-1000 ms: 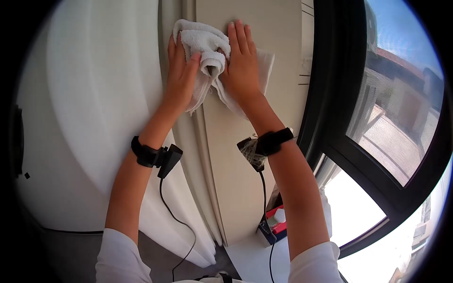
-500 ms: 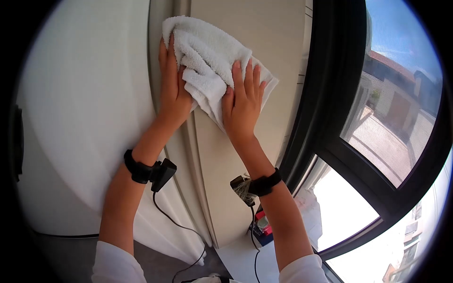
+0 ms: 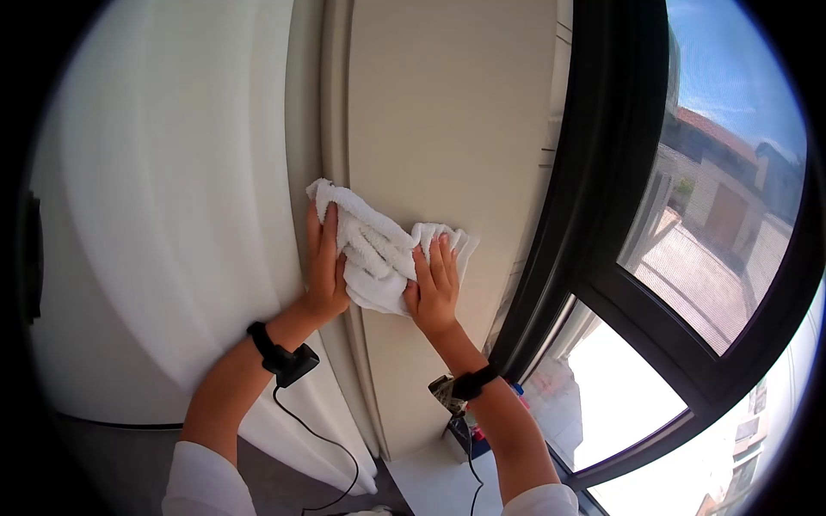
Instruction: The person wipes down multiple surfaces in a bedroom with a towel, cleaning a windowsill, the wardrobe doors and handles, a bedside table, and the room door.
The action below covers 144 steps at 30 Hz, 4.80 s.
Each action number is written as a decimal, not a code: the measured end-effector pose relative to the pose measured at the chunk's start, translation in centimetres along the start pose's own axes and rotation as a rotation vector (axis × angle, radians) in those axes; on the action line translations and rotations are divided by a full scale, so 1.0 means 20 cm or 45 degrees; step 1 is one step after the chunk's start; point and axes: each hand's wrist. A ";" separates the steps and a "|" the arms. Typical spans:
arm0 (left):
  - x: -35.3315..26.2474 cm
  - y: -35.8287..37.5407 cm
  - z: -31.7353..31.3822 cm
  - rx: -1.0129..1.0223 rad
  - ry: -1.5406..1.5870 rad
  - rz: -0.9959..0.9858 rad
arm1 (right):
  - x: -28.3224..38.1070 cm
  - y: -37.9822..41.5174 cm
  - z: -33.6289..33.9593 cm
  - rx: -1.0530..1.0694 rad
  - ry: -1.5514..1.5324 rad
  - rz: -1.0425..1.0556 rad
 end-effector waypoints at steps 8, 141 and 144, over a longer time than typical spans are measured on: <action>0.16 0.18 -0.07 0.241 0.106 0.057 | -0.07 0.16 -0.05 0.129 -0.103 -0.181; -0.35 -0.43 -0.51 0.528 -1.232 -0.470 | -0.23 -0.27 0.42 -0.169 0.001 -0.660; -0.34 -0.52 -0.54 0.405 -1.287 -0.514 | -0.29 -0.46 0.45 -0.305 0.118 -0.546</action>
Point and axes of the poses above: each hand's wrist, its own y-axis away from the middle knuckle, its own z-axis out of the back of the hand, x = y × z, and after that the axes turned 5 degrees about x, right-handed
